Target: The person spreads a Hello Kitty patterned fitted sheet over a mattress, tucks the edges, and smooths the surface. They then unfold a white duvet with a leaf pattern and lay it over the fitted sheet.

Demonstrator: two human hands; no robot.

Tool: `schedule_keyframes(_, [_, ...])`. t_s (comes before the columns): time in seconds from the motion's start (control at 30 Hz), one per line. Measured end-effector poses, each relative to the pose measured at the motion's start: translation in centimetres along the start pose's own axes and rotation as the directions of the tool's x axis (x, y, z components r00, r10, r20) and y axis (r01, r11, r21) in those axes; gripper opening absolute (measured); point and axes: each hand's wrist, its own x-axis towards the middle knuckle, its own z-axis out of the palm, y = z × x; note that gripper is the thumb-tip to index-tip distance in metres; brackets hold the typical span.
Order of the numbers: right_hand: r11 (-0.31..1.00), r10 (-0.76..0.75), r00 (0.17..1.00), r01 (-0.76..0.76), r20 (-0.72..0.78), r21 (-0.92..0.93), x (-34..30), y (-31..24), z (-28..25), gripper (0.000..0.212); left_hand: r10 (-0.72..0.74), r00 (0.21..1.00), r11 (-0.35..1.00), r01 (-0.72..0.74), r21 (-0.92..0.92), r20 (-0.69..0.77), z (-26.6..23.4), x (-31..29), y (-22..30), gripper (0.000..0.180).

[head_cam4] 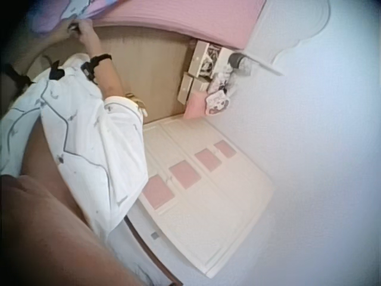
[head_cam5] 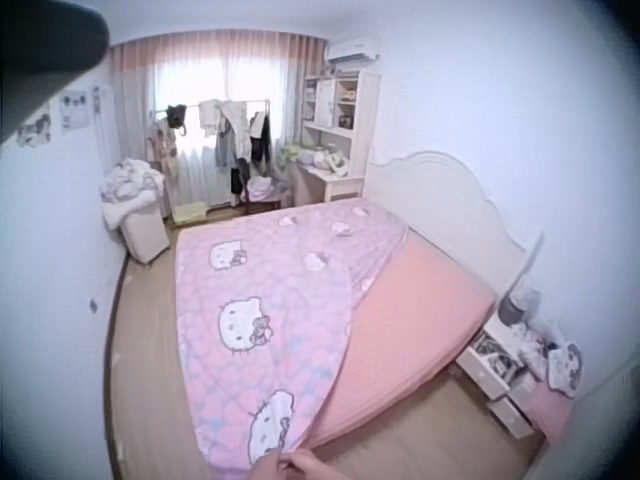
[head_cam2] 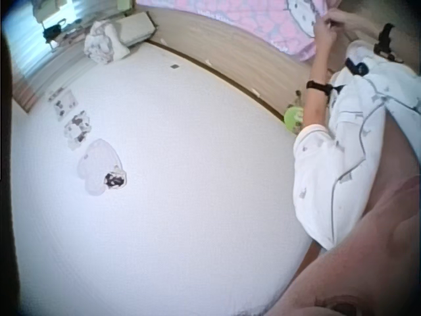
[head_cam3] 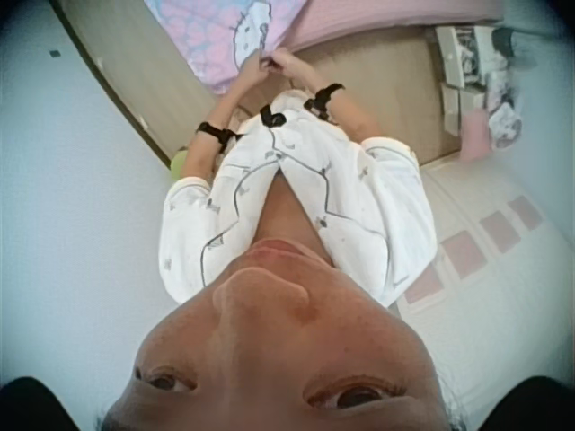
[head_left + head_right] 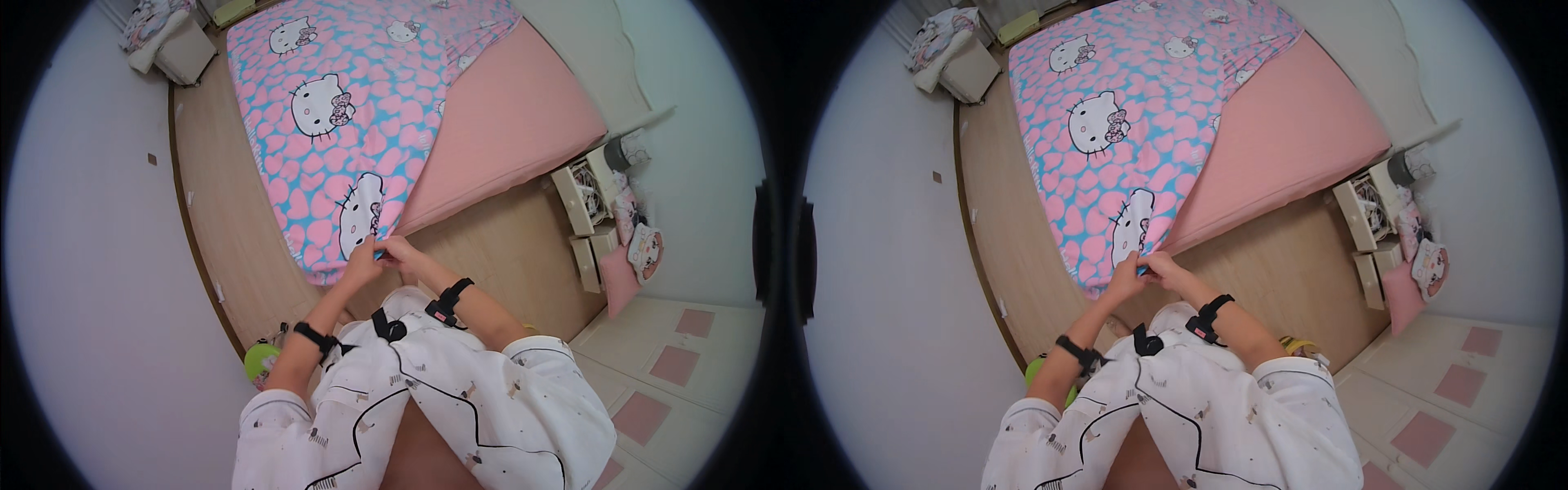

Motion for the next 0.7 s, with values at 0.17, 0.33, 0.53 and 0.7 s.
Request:
schedule_keyframes(0.17, [0.851,0.188,0.974,-0.226,0.126,0.473,3.6,-2.0,-3.1,0.024,-0.011,0.997,0.980,0.026,0.195,-0.081,0.5,-0.5,0.2,0.021])
schedule_keyframes(0.33, [0.636,-0.115,0.958,-0.132,0.262,0.761,8.7,-4.9,-4.1,0.037,-0.076,0.983,0.994,0.088,0.067,-0.170,0.2,-4.7,1.5,0.014])
schedule_keyframes(0.53, [0.474,-0.472,0.881,0.281,-0.029,0.834,11.3,-13.6,-12.3,0.047,-0.265,0.957,0.950,0.280,0.136,-0.118,1.2,-8.1,2.9,0.016])
schedule_keyframes(0.7, [0.391,-0.437,0.807,0.568,-0.397,0.724,6.5,-17.4,-23.1,0.048,-0.209,0.977,0.966,0.214,0.147,-0.048,3.4,-8.2,0.6,0.019])
